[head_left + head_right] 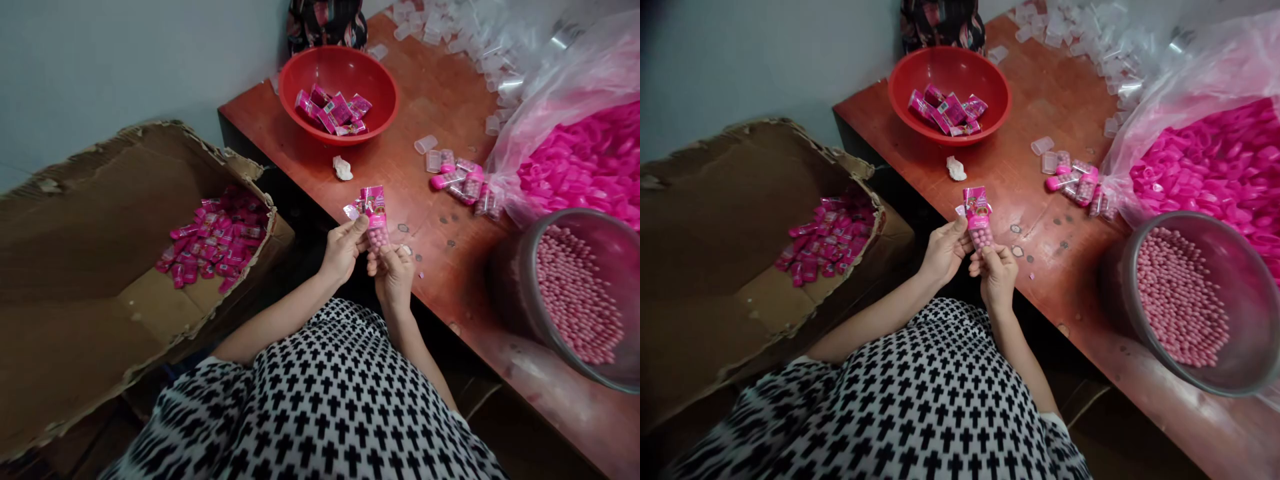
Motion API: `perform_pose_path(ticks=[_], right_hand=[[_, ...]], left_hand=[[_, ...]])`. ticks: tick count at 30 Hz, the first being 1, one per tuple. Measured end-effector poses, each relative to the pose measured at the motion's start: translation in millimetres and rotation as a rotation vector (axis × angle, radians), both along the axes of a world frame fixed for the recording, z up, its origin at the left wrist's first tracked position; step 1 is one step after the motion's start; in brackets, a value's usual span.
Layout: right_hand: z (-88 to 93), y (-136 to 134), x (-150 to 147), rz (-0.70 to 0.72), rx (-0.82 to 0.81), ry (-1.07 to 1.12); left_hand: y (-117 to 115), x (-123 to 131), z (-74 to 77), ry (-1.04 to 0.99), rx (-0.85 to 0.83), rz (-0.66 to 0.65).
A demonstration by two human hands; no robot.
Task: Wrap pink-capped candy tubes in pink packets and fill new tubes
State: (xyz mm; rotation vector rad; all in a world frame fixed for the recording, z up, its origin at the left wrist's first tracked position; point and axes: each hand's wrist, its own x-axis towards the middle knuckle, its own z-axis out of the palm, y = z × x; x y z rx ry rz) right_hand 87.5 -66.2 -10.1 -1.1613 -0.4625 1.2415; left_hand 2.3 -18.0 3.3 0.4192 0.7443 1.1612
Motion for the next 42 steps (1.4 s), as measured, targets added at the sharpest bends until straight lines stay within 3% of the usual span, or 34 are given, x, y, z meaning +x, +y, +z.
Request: perform_pose_path(ticks=[7, 16, 20, 24, 30, 35, 42], right_hand=[[3.7, -7.0, -7.3, -0.074, 0.061, -0.344], [9.1, -5.9, -3.2, 0.087, 0.123, -0.267], [8.8, -5.6, 5.2, 0.101, 0.096, -0.298], [4.4, -8.1, 11.2, 0.115, 0.08, -0.369], [-3.8, -6.8, 6.5, 0.047, 0.141, -0.246], [-4.1, -6.9, 7.7, 0.076, 0.126, -0.191], [-17.5, 1.7, 12.8, 0.113, 0.124, 0.018]], left_hand=[[0.3, 2.4, -3.3, 0.01, -0.072, -0.028], [-7.8, -5.2, 0.9, 0.097, -0.038, -0.12], [-1.0, -9.1, 1.4, 0.1, 0.045, -0.024], [8.4, -7.9, 0.9, 0.232, 0.035, 0.011], [8.7, 7.9, 2.8, 0.306, -0.072, 0.058], [6.7, 15.8, 3.7, 0.322, 0.032, 0.161], [10.8, 15.8, -1.2, 0.216, -0.048, 0.123]])
